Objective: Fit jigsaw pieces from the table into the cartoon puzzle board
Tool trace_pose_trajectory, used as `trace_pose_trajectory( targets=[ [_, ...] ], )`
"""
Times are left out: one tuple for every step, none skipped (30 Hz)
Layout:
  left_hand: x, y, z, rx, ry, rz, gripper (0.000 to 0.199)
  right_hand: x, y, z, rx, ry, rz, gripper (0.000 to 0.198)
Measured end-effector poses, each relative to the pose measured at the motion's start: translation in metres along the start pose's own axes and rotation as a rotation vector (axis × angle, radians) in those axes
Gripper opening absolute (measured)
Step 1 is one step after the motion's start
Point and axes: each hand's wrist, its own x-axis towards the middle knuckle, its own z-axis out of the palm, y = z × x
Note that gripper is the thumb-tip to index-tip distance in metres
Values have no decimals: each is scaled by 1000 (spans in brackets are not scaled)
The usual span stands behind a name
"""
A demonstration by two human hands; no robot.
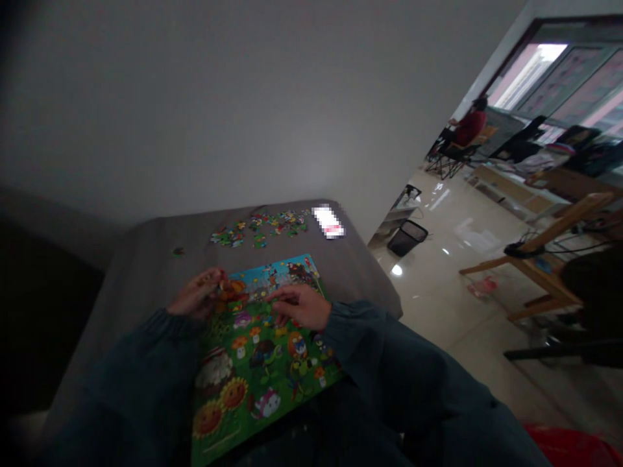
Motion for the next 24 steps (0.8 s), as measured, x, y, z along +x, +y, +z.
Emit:
trace_pose_trajectory(
  targets=[
    [3, 3, -6, -97, 27, 4, 24, -2, 0, 0, -6, 7, 12, 50],
    [5, 6, -10, -189, 42, -1, 17, -5, 1, 0, -14, 13, 24, 48],
    [6, 9, -14, -275, 53, -8, 10, -8, 1, 1, -25, 18, 36, 45],
    [6, 13, -16, -349, 57, -28, 12, -12, 1, 1, -38, 21, 47, 41],
    [6, 16, -18, -413, 62, -48, 20, -17, 1, 2, -54, 24, 57, 38],
    [5, 18, -19, -467, 62, -71, 28, -23, 1, 4, -73, 30, 65, 33],
    [4, 20, -19, -513, 59, -97, 33, -30, 0, 5, -93, 40, 72, 29],
    [2, 21, -19, -549, 53, -125, 37, -38, -1, 8, -111, 51, 81, 25],
    [1, 22, -19, -578, 44, -154, 39, -46, -1, 10, -139, 70, 85, 22],
    [0, 23, -19, -600, 35, -180, 40, -55, -1, 13, -180, 93, 82, 19],
    [0, 23, -19, -617, 26, -202, 42, -63, -1, 16, -231, 117, 71, 19],
    [-1, 23, -18, -631, 19, -218, 43, -71, 1, 20, -283, 139, 54, 20],
    [-1, 23, -19, -643, 15, -227, 44, -78, 2, 24, -328, 153, 31, 22],
    [-1, 23, -19, -654, 12, -232, 45, -84, 5, 28, -363, 162, 5, 25],
    [0, 22, -19, -666, 10, -233, 46, -88, 8, 32, -381, 165, -19, 27],
    [1, 21, -20, -677, 8, -233, 46, -92, 12, 36, -385, 164, -37, 28],
    [1, 20, -22, -689, 5, -231, 46, -94, 15, 40, -386, 165, -52, 27],
    [2, 19, -23, -701, 1, -228, 45, -96, 18, 43, -382, 170, -63, 25],
    [3, 18, -26, -712, -3, -225, 44, -97, 21, 47, -374, 178, -64, 22],
    [3, 17, -28, -722, -8, -220, 42, -98, 23, 49, -358, 186, -58, 20],
    [3, 16, -30, -732, -14, -215, 40, -98, 25, 51, -343, 190, -48, 18],
    [3, 15, -33, -740, -19, -210, 37, -98, 26, 52, -333, 189, -40, 18],
    [3, 15, -35, -748, -25, -207, 35, -99, 27, 52, -335, 182, -37, 19],
    [2, 15, -37, -754, -30, -206, 33, -100, 27, 52, -349, 170, -40, 22]
  ],
)
